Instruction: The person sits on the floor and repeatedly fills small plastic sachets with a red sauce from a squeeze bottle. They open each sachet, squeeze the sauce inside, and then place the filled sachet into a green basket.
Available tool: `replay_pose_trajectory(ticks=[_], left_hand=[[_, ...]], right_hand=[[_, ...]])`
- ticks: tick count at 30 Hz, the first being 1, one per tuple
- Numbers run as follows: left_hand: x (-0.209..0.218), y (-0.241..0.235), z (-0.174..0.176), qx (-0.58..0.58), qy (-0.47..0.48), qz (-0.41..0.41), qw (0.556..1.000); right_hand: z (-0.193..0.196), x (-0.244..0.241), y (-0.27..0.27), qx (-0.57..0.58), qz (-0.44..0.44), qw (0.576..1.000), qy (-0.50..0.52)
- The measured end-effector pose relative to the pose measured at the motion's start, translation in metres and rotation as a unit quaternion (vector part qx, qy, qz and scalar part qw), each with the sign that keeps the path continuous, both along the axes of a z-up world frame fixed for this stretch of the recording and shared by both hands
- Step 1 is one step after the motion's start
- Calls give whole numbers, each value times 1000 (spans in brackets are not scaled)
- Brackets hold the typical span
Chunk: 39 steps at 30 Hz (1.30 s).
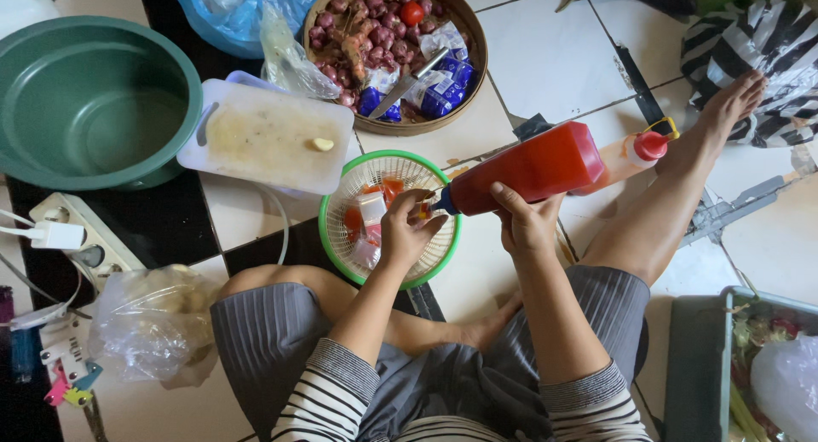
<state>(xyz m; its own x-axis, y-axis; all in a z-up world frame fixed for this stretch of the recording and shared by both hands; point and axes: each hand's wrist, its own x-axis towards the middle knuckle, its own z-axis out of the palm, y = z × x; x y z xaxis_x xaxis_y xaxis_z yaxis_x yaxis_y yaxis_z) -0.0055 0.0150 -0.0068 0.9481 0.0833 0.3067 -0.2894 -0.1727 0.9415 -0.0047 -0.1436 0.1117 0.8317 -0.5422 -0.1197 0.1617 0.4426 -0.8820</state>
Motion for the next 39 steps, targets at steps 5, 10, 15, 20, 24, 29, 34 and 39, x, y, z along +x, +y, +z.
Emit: replay_pose_trajectory(ticks=[5,10,15,20,24,29,34,39], left_hand=[[3,-2,-21,-3,-1,-6,1000],[4,5,-29,-170,171,-114,964],[7,15,26,-442,368,-308,758],[9,16,31,-515,392,-415,639],[13,6,12,-469,355,-398,705],[13,-18,17,-255,235,-238,907],[4,-29,28,27,92,-80,992],[0,-32,25,66,9,-37,997]], right_hand=[[-7,-3,-7,19,-10,1000,-3],[-11,-6,-25,127,0,991,40],[-44,-3,-44,345,-10,931,119],[-84,-1,-53,522,-51,831,182],[-117,-4,-62,551,-65,804,211],[-98,-2,-63,573,-79,795,182],[-106,-20,-43,513,-66,840,164],[-128,-44,-18,300,1,932,205]])
